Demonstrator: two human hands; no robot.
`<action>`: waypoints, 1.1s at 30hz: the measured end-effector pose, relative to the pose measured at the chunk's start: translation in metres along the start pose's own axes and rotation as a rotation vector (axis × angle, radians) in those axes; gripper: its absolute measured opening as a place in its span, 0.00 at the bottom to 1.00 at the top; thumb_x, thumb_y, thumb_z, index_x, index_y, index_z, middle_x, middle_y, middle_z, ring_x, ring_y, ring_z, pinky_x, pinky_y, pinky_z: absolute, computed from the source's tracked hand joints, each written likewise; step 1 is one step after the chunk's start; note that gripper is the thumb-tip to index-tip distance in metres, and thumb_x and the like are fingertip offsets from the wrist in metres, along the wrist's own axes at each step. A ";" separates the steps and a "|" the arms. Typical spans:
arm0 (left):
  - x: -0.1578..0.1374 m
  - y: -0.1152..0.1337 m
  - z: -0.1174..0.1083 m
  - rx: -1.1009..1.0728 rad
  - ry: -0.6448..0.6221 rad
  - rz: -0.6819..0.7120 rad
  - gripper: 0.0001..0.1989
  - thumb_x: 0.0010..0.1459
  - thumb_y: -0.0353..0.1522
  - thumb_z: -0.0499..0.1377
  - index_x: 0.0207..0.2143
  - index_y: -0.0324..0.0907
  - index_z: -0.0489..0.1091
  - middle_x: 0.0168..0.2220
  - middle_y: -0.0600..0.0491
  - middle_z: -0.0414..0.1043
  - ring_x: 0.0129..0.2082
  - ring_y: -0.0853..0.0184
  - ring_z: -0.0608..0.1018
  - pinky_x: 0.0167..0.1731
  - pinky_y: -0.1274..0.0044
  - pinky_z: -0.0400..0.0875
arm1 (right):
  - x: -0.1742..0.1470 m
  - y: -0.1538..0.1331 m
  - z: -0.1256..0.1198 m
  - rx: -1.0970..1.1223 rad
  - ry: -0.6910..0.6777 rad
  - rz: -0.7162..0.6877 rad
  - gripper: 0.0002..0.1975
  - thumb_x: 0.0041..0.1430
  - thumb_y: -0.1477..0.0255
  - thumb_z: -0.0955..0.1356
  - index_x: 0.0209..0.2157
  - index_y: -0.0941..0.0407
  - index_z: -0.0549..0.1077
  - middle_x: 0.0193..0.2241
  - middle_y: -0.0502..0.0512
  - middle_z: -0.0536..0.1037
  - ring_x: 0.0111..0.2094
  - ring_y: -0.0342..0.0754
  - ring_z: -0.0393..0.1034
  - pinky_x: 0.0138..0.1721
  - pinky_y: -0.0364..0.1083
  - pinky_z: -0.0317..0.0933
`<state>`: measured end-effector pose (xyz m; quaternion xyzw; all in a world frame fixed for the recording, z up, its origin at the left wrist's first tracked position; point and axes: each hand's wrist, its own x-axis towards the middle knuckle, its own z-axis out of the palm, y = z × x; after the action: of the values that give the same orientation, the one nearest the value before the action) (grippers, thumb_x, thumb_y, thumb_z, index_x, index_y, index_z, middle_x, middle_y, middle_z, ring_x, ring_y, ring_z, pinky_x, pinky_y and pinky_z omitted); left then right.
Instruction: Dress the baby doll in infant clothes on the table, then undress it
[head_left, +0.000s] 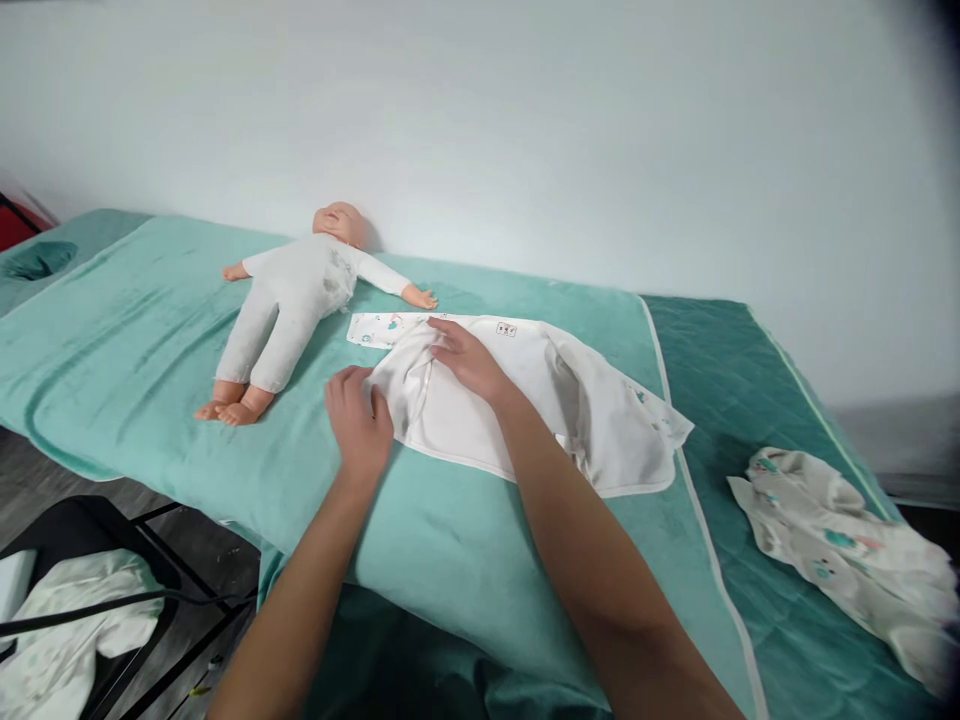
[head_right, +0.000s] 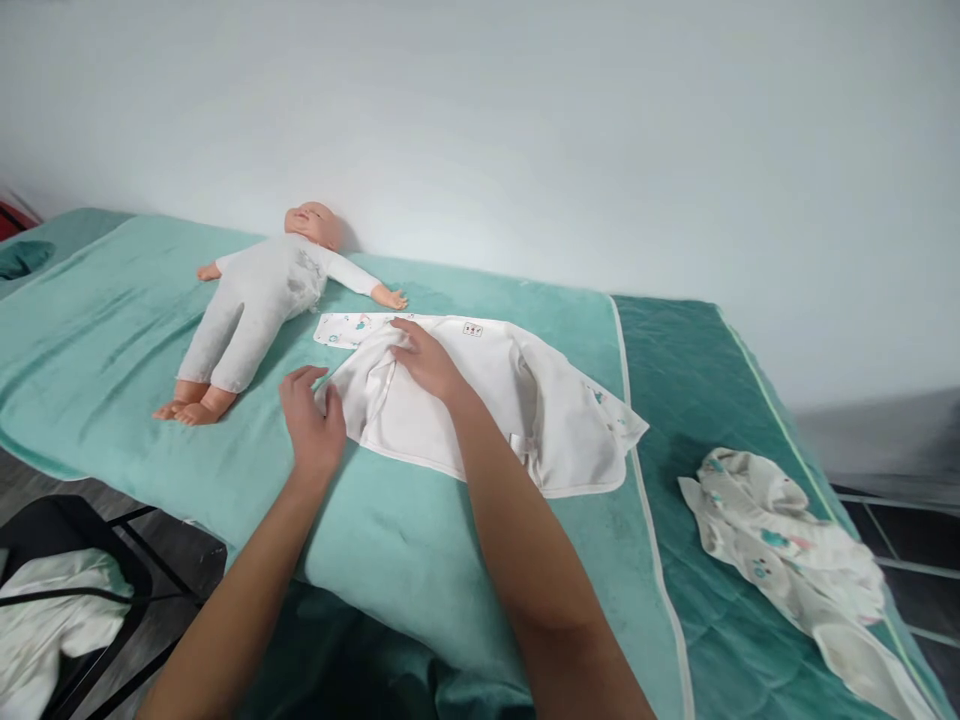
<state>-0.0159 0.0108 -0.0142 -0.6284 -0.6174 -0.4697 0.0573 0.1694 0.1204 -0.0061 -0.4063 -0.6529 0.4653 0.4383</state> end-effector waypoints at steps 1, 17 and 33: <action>-0.001 0.003 0.000 0.014 -0.071 0.078 0.09 0.66 0.28 0.52 0.46 0.41 0.68 0.45 0.43 0.74 0.48 0.57 0.74 0.50 0.65 0.67 | -0.001 0.001 0.003 -0.080 -0.028 -0.023 0.25 0.60 0.67 0.69 0.58 0.53 0.72 0.66 0.58 0.67 0.70 0.54 0.55 0.72 0.57 0.46; -0.005 0.010 0.004 0.187 -0.341 0.133 0.14 0.69 0.37 0.50 0.36 0.44 0.74 0.28 0.51 0.78 0.29 0.64 0.77 0.31 0.72 0.62 | 0.002 0.010 -0.003 -0.676 0.196 -0.145 0.14 0.64 0.74 0.63 0.46 0.55 0.77 0.48 0.62 0.78 0.54 0.59 0.68 0.59 0.58 0.61; 0.009 0.014 0.015 0.160 -0.540 0.203 0.25 0.71 0.39 0.50 0.67 0.48 0.61 0.67 0.47 0.65 0.69 0.56 0.64 0.62 0.61 0.60 | 0.000 0.005 -0.002 -0.633 0.304 -0.148 0.21 0.58 0.82 0.58 0.44 0.56 0.77 0.44 0.62 0.78 0.50 0.58 0.68 0.55 0.57 0.64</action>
<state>0.0018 0.0239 -0.0101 -0.7827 -0.5793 -0.2273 -0.0128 0.1716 0.1219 -0.0102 -0.5382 -0.7196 0.1413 0.4154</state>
